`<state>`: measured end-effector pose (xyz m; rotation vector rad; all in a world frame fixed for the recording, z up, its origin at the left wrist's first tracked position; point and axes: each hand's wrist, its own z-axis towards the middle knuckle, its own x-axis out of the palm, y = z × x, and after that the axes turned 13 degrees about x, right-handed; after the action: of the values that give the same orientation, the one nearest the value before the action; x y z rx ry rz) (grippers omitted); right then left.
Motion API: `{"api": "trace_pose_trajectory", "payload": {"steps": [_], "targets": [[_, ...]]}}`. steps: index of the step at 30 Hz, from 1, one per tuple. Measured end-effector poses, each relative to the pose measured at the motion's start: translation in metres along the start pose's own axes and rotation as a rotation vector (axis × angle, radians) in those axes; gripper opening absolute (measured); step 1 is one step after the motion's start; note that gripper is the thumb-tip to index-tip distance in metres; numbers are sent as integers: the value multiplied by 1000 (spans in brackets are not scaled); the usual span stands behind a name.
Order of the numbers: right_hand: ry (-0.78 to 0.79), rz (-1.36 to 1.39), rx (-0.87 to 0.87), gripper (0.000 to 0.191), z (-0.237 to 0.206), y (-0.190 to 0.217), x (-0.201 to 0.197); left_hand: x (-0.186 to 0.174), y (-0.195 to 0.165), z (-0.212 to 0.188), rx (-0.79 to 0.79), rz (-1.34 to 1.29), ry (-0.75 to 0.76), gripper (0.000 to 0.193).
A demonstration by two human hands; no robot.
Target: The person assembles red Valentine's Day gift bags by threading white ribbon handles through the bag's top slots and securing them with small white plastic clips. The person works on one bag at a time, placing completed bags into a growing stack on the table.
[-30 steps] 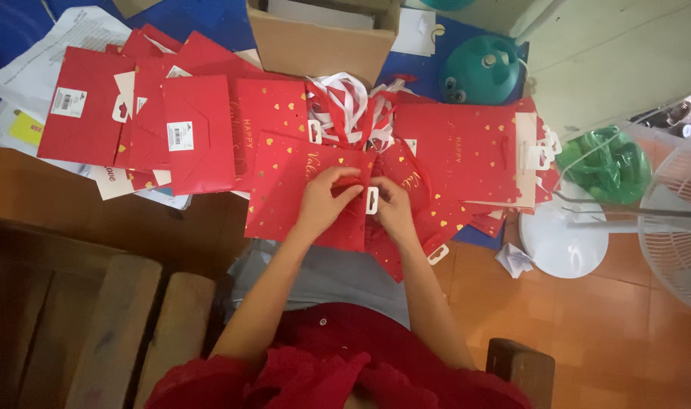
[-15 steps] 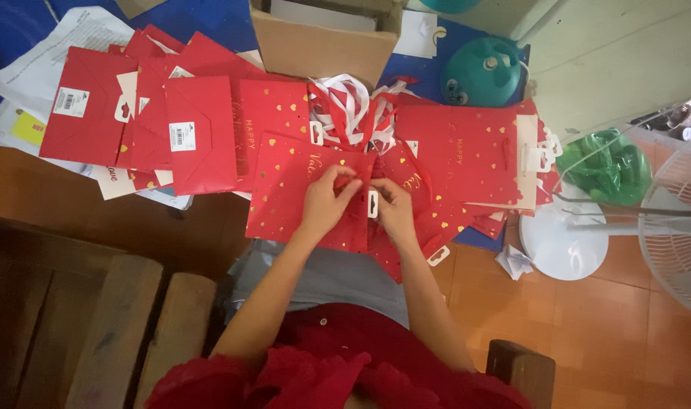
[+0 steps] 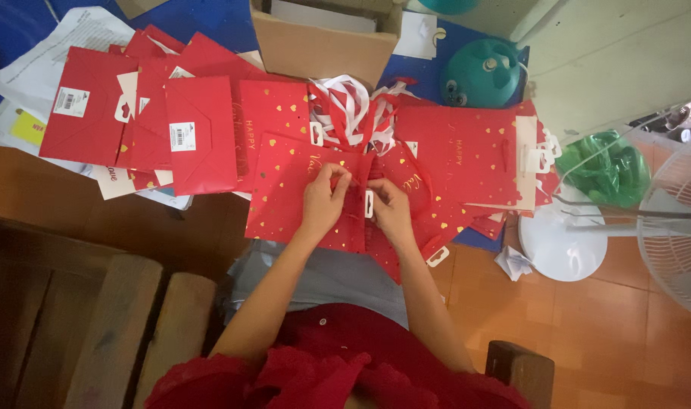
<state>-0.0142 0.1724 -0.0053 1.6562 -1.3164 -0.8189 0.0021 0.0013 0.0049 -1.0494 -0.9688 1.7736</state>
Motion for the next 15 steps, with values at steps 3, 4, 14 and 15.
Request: {"api": "trace_pose_trajectory", "payload": {"steps": [3,4,14,15], "targets": [[-80,-162,17,16,-1,5,1,-1,-1,0,-35,-11,121,26],[-80,-136,21,15,-2,7,1,-1,-1,0,32,15,107,24],[-69,-126,2,15,-3,8,4,6,14,-4,32,40,-14,22],[-81,-147,6,15,-2,7,4,5,12,-3,45,41,-26,23]]}}
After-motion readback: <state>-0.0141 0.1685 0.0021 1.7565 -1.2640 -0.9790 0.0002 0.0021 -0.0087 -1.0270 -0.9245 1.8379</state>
